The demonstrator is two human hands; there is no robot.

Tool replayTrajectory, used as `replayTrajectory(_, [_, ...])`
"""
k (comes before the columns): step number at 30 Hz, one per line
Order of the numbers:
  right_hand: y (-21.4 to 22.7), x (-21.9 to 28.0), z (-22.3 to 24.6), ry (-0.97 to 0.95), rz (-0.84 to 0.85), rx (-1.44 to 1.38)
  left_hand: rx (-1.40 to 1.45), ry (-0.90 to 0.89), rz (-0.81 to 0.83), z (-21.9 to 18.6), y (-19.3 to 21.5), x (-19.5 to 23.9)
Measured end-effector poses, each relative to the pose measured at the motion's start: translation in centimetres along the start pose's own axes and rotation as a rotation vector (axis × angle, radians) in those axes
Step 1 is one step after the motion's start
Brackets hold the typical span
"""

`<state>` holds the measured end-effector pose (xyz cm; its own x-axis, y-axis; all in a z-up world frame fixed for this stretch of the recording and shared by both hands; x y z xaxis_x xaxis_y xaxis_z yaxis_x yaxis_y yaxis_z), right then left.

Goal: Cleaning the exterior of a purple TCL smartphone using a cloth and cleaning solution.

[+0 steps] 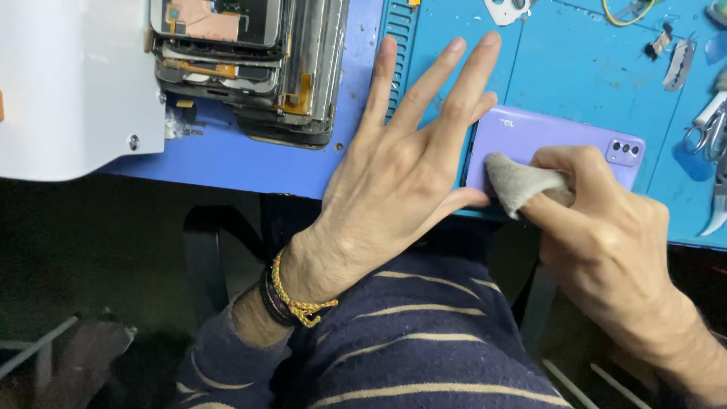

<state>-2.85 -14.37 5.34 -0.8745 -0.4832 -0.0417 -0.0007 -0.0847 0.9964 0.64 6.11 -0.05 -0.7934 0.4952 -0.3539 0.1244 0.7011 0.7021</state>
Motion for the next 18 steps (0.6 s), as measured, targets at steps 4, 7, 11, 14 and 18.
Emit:
replayTrajectory(4, [0.2, -0.9, 0.6, 0.021, -0.014, -0.019, -0.021, 0.007, 0.008, -0.3, 0.0, 0.5])
replayTrajectory(7, [0.3, -0.9, 0.1, 0.044, -0.034, -0.015, -0.030, -0.002, -0.001, -0.1, 0.2, -0.1])
replayTrajectory(11, [-0.4, -0.3, -0.3, 0.017, -0.038, -0.016, -0.004, 0.010, 0.002, -0.5, 0.2, 0.3])
replayTrajectory(14, [0.1, -0.5, -0.2, 0.040, 0.022, -0.024, -0.015, 0.003, -0.004, -0.3, 0.5, 0.0])
replayTrajectory(18, [-0.1, -0.6, 0.2, 0.038, -0.033, -0.006, -0.010, 0.005, -0.004, -0.4, 0.4, 0.0])
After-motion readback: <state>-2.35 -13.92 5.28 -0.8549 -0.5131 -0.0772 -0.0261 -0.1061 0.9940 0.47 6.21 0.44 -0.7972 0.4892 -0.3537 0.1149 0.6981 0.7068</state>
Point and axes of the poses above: each hand's wrist, its own x-axis away from the middle knuckle, its own y-axis out of the back of the hand, z = x × y, the point moved 1 cm from there along -x, towards the middle knuckle, and after that the axes turned 2 degrees about -z, right-handed, at the moved point
